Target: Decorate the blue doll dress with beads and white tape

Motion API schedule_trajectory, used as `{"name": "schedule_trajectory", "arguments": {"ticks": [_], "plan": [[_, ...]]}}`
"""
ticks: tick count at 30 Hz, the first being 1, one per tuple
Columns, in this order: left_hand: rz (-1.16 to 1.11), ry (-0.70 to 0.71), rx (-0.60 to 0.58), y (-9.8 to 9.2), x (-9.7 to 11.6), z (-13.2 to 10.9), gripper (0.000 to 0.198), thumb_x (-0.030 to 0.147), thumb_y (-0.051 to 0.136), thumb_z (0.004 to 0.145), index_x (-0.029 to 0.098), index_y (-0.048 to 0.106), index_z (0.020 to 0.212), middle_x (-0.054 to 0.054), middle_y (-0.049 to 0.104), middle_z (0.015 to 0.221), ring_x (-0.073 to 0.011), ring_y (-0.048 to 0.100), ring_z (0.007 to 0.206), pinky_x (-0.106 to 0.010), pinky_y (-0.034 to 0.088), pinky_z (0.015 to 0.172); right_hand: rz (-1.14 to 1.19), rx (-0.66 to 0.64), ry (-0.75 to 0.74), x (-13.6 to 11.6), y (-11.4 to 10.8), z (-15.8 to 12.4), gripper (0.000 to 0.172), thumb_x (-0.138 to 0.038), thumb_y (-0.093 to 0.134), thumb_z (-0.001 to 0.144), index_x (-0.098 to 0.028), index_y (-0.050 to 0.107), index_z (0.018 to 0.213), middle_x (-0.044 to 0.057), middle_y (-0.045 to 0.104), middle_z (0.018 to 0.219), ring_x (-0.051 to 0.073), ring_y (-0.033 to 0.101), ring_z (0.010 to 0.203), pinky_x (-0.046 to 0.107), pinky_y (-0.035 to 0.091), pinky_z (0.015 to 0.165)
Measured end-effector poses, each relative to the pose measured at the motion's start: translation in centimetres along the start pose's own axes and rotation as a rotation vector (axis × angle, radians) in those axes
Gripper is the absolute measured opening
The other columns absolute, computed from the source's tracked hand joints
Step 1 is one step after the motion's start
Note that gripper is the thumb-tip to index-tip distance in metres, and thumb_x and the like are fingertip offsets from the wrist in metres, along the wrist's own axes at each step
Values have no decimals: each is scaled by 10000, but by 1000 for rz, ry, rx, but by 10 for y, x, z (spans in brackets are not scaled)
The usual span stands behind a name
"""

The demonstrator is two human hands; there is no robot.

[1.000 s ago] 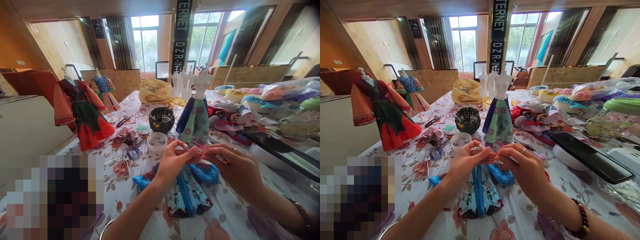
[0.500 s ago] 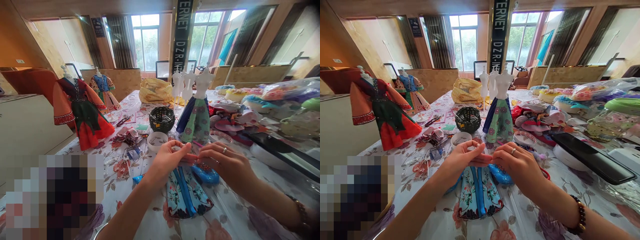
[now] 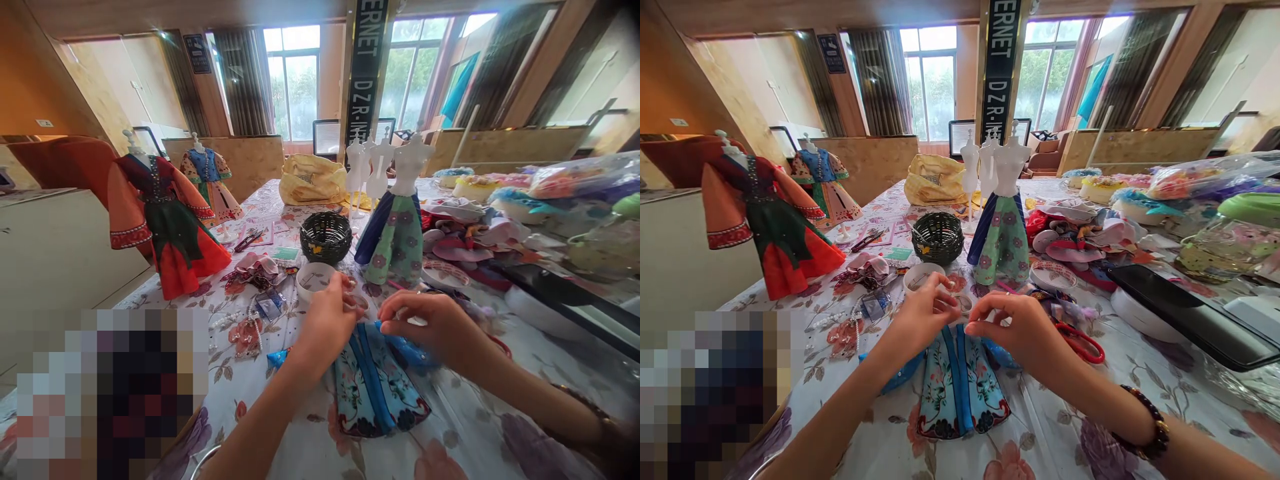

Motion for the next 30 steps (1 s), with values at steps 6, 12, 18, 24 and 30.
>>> {"name": "schedule_trajectory", "arguments": {"ticks": [6, 12, 18, 24, 30], "plan": [[161, 43, -185, 7, -9, -2, 270, 74, 583, 683, 206, 522, 910, -22, 684, 704, -214, 636, 680, -280, 432, 620, 19, -29, -29, 9, 11, -3, 125, -281, 659, 780, -231, 661, 666, 0, 708, 800, 153, 656, 714, 267, 516, 645], [140, 18, -197, 7, -6, 0, 263, 66, 614, 642, 204, 509, 839, 1, 646, 637, -194, 595, 635, -270, 400, 593, 17, -32, -20, 11, 13, -2, 126, -286, 663, 778, -232, 660, 665, 13, 708, 837, 181, 675, 789, 308, 529, 711], [6, -26, -316, 7, -5, 0, 295, 77, 638, 617, 200, 505, 849, 16, 634, 642, -173, 611, 624, -255, 430, 575, -14, -29, -24, 8, 10, -3, 114, -255, 682, 760, -236, 659, 650, 3, 717, 889, 176, 685, 801, 320, 531, 746], [-215, -104, -380, 3, 1, 0, 344, 25, 675, 561, 184, 513, 819, 18, 649, 667, -113, 596, 578, -239, 449, 593, -38, -5, -93, 2, 6, -8, 157, -287, 686, 766, -246, 662, 617, -2, 719, 877, 167, 689, 778, 312, 555, 733], [-293, -140, -418, 1, 7, -2, 390, -15, 677, 552, 177, 513, 849, 1, 667, 706, -112, 615, 591, -261, 473, 623, -138, 87, -228, -5, -1, -10, 181, -316, 690, 777, -251, 674, 609, 5, 722, 834, 172, 691, 759, 317, 562, 715]]}}
Point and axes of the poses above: each hand's wrist, its own z-axis towards the middle knuckle, its own y-axis out of the palm, x = y × z, the point moved 4 cm from there along z, towards the middle knuckle
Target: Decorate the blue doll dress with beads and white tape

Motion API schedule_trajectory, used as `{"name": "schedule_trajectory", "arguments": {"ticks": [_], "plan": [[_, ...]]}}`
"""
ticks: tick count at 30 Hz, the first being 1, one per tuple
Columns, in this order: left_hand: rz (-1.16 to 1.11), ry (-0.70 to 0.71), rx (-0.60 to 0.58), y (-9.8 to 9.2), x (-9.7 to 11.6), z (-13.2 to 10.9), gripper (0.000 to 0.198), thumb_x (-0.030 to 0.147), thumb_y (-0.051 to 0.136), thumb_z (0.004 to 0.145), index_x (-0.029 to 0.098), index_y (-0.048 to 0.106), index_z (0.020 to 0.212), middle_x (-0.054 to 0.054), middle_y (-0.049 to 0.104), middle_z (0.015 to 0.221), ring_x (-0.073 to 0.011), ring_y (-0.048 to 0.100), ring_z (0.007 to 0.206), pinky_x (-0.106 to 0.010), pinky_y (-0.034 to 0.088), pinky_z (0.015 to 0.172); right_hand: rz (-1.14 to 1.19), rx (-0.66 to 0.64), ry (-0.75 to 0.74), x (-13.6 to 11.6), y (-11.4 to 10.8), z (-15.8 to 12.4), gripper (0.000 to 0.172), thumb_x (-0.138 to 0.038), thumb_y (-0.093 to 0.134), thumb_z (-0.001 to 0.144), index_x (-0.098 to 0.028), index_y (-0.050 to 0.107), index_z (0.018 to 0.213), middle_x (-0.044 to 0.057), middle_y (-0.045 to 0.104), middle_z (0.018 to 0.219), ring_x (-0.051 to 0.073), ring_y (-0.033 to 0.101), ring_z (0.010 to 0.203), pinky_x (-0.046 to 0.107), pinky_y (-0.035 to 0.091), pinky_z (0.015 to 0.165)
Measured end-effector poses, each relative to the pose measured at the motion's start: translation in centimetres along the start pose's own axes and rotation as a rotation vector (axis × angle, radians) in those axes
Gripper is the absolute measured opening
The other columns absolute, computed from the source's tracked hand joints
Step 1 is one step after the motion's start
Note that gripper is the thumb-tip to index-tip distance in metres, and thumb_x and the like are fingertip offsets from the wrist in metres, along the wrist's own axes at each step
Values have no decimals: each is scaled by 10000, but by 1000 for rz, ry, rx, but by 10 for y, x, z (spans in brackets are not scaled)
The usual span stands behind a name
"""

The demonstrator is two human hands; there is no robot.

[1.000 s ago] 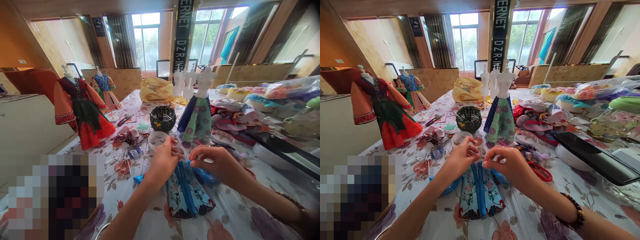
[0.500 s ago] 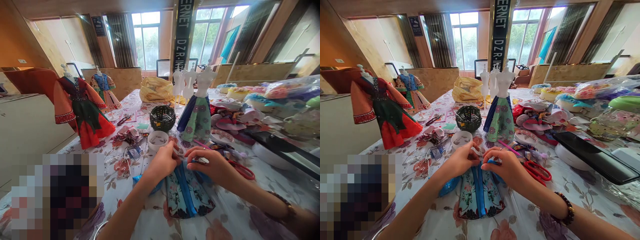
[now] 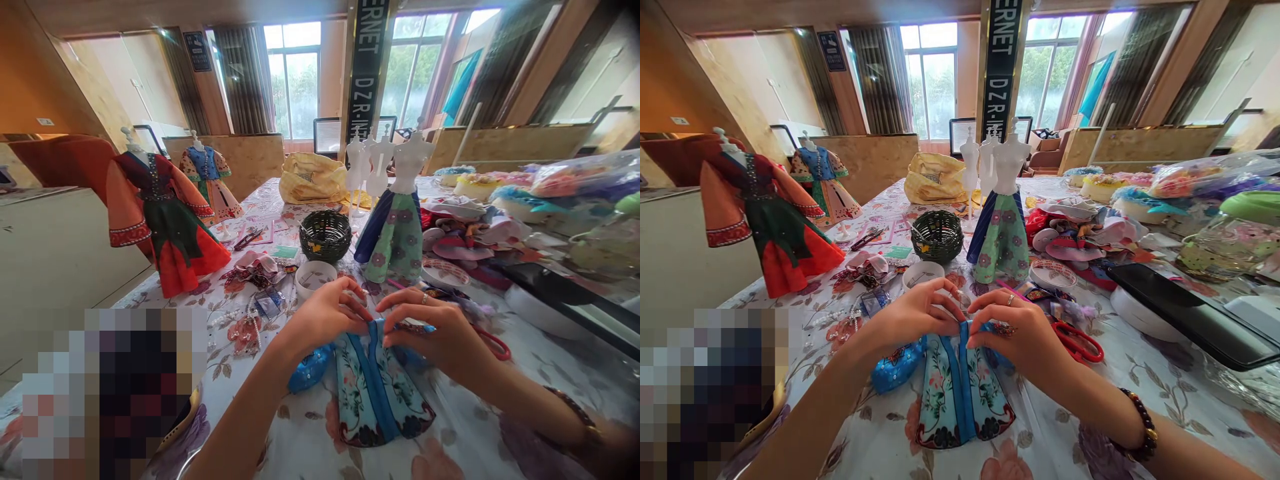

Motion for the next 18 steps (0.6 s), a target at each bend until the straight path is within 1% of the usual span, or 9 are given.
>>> {"name": "schedule_trajectory", "arguments": {"ticks": [4, 7, 10, 14, 16, 18], "plan": [[-6, 12, 3, 2, 3, -4, 392, 21, 711, 560, 180, 514, 859, -15, 673, 742, -129, 631, 619, -284, 471, 645, -15, 62, -57, -3, -5, -1, 191, -332, 677, 794, -258, 676, 618, 4, 716, 818, 167, 684, 742, 324, 569, 698], [-13, 30, -18, 2, 3, -4, 418, 44, 734, 556, 186, 514, 882, -18, 671, 757, -141, 642, 645, -293, 473, 656, -22, 118, -108, -3, -7, -3, 194, -323, 671, 808, -258, 685, 626, 15, 713, 834, 167, 672, 740, 330, 568, 687], [-14, 39, -39, 4, 4, -5, 436, 59, 756, 545, 187, 509, 880, -16, 665, 761, -151, 652, 654, -299, 483, 652, -37, 153, -160, -3, -7, -4, 216, -335, 662, 822, -261, 691, 622, 19, 709, 840, 167, 658, 726, 349, 563, 687], [2, 34, -36, 7, 6, -7, 433, 64, 760, 548, 191, 501, 871, -13, 660, 762, -158, 659, 653, -302, 489, 644, -35, 190, -230, -2, -8, -6, 228, -329, 648, 841, -263, 693, 627, 22, 695, 840, 168, 639, 744, 355, 540, 699], [1, 41, -30, 8, 7, -8, 415, 49, 744, 555, 191, 498, 857, -11, 659, 751, -153, 655, 640, -298, 487, 639, -27, 182, -233, -1, -8, -6, 230, -341, 648, 840, -259, 689, 629, 22, 692, 841, 167, 633, 743, 354, 535, 697], [-3, 50, -28, 9, 8, -8, 402, 40, 731, 560, 190, 497, 849, -11, 658, 744, -147, 649, 625, -293, 485, 632, -10, 173, -204, 2, -7, -6, 220, -369, 659, 826, -259, 690, 638, 21, 695, 845, 170, 631, 739, 361, 536, 695]]}}
Point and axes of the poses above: each hand's wrist, its own z-axis towards the middle knuckle, its own y-axis out of the palm, x = y × z, the point moved 4 cm from there along z, towards the middle knuckle
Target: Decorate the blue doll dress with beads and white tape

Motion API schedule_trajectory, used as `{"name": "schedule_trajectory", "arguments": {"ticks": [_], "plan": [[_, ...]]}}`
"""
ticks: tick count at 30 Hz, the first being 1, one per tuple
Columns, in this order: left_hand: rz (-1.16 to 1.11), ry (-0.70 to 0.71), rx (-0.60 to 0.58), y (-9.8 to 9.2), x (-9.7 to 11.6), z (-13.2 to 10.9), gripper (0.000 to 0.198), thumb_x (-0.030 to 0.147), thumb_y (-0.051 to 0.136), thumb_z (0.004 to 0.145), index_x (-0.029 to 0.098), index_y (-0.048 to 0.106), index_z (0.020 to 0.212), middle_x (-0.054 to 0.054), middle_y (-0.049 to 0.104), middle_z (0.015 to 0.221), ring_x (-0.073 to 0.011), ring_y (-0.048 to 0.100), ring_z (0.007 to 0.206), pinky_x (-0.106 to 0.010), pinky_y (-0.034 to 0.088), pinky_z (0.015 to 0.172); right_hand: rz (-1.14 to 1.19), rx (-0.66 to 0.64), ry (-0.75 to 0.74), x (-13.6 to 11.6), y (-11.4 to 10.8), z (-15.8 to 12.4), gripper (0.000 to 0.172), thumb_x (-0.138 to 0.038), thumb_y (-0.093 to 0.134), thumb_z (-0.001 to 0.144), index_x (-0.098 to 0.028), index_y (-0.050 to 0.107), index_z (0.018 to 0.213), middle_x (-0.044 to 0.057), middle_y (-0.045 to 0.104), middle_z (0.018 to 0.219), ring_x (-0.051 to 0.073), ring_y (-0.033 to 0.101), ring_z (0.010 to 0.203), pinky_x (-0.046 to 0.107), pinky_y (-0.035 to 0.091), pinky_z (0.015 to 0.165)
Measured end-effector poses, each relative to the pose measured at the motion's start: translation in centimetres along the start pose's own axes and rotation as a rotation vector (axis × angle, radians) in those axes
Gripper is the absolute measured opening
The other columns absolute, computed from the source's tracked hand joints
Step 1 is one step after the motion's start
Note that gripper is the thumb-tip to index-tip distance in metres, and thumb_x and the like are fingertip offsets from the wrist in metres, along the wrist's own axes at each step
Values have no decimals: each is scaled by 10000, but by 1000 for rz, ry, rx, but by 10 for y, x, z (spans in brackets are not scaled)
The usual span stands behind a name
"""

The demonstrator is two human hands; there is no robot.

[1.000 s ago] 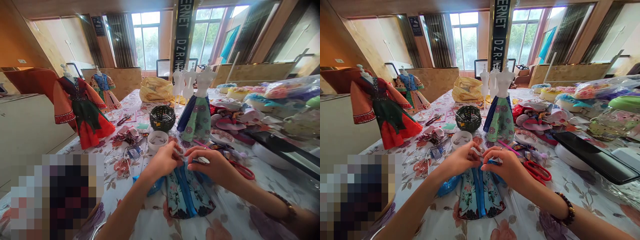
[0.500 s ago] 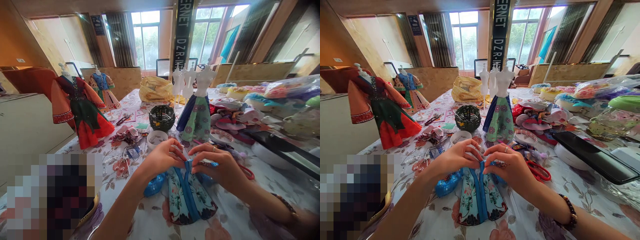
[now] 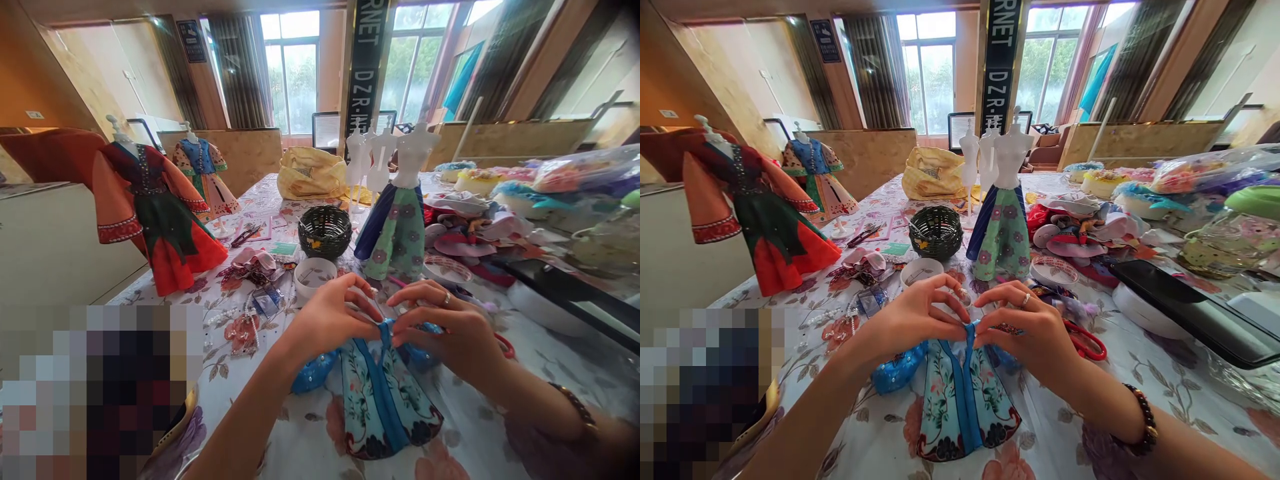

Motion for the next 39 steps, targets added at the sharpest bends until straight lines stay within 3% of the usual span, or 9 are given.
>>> {"name": "schedule_trajectory", "arguments": {"ticks": [10, 17, 33, 39], "plan": [[22, 14, -8, -1, -1, 1, 379, 48, 710, 595, 192, 493, 870, -5, 654, 761, -128, 634, 619, -281, 471, 632, 168, -98, 339, 12, 6, -8, 126, -332, 689, 789, -268, 694, 680, 11, 685, 950, 176, 655, 856, 333, 533, 810], [49, -2, -1, -1, 1, 0, 374, 47, 715, 594, 189, 489, 856, -2, 655, 778, -119, 607, 636, -284, 453, 646, 274, -199, 548, 12, 10, -8, 211, -387, 635, 809, -242, 651, 656, 40, 678, 990, 225, 632, 953, 347, 507, 825], [17, -38, 12, 3, 1, -2, 360, 44, 715, 596, 181, 498, 850, -14, 665, 789, -88, 558, 600, -256, 426, 600, 257, -217, 624, 7, 10, -10, 224, -401, 638, 791, -240, 673, 639, 48, 668, 1009, 228, 638, 918, 318, 512, 726], [21, -40, 21, 3, 0, -2, 359, 47, 712, 595, 178, 502, 854, -14, 668, 782, -103, 570, 644, -256, 428, 611, 213, -210, 580, 7, 8, -9, 237, -420, 638, 794, -245, 686, 641, 44, 684, 963, 228, 646, 918, 349, 513, 810]]}}
Point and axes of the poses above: each hand's wrist, its own z-axis towards the middle knuckle, its own y-axis out of the palm, x = y × z, the point moved 4 cm from there along z, towards the middle knuckle
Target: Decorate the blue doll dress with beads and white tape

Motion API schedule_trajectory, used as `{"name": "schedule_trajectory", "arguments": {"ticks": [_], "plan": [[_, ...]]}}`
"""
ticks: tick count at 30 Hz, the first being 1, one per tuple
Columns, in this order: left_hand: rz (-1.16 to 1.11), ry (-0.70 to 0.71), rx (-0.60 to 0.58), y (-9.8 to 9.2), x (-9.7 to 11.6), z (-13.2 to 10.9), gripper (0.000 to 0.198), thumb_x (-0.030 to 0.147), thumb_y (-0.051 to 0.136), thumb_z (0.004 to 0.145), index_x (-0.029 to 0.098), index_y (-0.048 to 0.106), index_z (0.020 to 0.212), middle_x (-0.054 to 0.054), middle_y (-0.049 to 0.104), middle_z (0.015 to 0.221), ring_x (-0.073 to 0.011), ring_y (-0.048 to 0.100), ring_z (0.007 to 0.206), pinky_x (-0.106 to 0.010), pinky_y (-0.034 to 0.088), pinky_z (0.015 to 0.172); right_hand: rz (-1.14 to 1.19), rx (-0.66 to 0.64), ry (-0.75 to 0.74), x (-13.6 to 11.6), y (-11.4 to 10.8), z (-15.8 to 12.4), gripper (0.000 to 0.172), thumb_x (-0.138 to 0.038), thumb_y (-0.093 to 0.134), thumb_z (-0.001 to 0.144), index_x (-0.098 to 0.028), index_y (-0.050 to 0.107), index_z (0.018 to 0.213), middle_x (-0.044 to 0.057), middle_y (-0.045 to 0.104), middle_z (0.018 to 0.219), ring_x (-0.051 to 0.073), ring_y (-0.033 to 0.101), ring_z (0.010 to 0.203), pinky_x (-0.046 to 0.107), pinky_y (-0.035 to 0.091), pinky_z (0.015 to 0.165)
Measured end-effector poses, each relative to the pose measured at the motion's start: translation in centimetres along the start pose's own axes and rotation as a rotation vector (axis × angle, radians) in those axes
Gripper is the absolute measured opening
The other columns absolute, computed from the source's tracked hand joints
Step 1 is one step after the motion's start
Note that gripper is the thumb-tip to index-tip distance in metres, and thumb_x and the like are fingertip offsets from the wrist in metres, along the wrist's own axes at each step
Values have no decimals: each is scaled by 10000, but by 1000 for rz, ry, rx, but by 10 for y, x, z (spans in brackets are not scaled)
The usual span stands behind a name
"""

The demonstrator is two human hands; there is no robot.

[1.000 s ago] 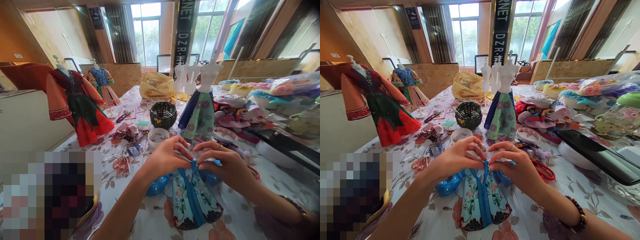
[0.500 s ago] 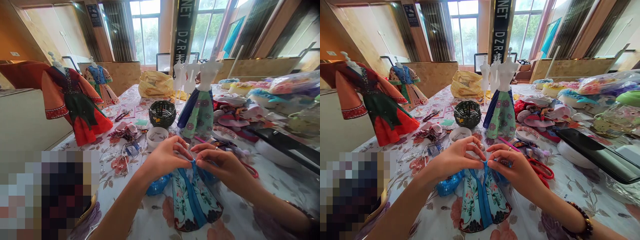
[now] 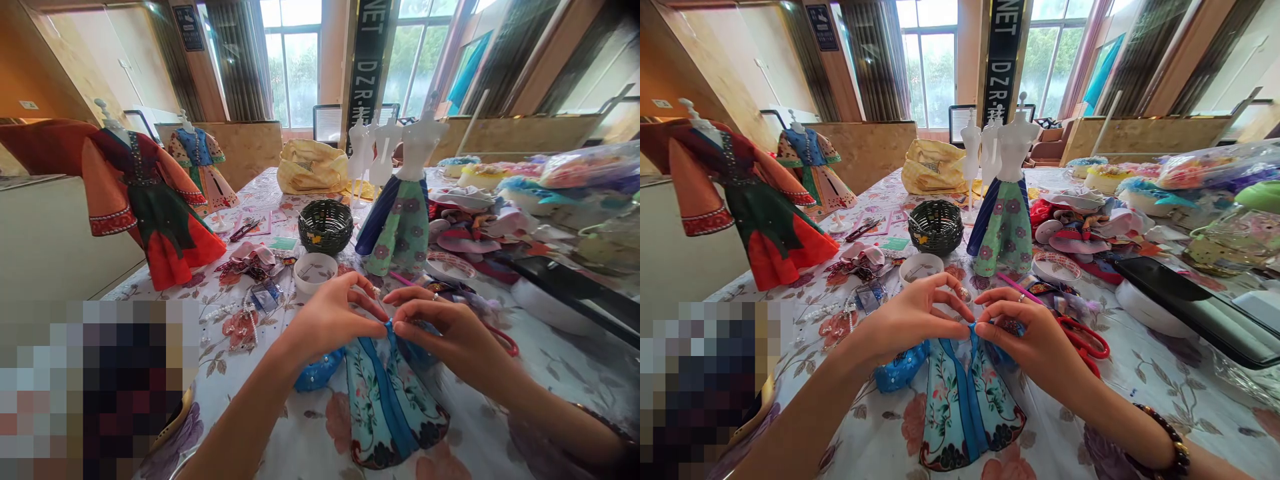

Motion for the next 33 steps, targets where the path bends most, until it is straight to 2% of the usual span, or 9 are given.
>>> {"name": "schedule_trajectory", "arguments": {"ticks": [10, 19, 29, 33], "plan": [[-14, -11, -2, 1, -1, 0, 358, 58, 715, 592, 178, 502, 854, -20, 677, 799, -108, 575, 650, -264, 426, 622, 52, -9, 20, 5, 1, -1, 236, -437, 646, 796, -251, 678, 654, 37, 666, 970, 224, 619, 953, 330, 497, 801], [0, -26, 2, 0, 0, -1, 356, 53, 708, 596, 174, 502, 861, -32, 678, 829, -88, 554, 615, -241, 418, 587, 13, -6, 8, 5, 2, -2, 194, -398, 666, 792, -259, 671, 657, 21, 649, 997, 208, 608, 960, 341, 465, 859], [86, 43, -14, 1, -8, 1, 367, 106, 723, 586, 191, 516, 876, -40, 684, 893, -104, 571, 608, -248, 422, 574, -75, -4, -27, -2, 3, -2, 166, -343, 670, 775, -243, 665, 642, 53, 669, 991, 235, 642, 903, 373, 512, 798], [112, 53, -35, 1, -10, 2, 361, 120, 725, 588, 195, 517, 874, -22, 670, 870, -124, 604, 625, -261, 448, 581, -49, -49, 18, 1, 6, -3, 184, -357, 667, 769, -237, 648, 630, 59, 667, 1009, 232, 650, 863, 338, 528, 685]]}}
Point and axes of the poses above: each hand's wrist, its own z-axis towards the middle knuckle, its own y-axis out of the palm, x = y × z, the point moved 4 cm from there along z, towards the middle knuckle
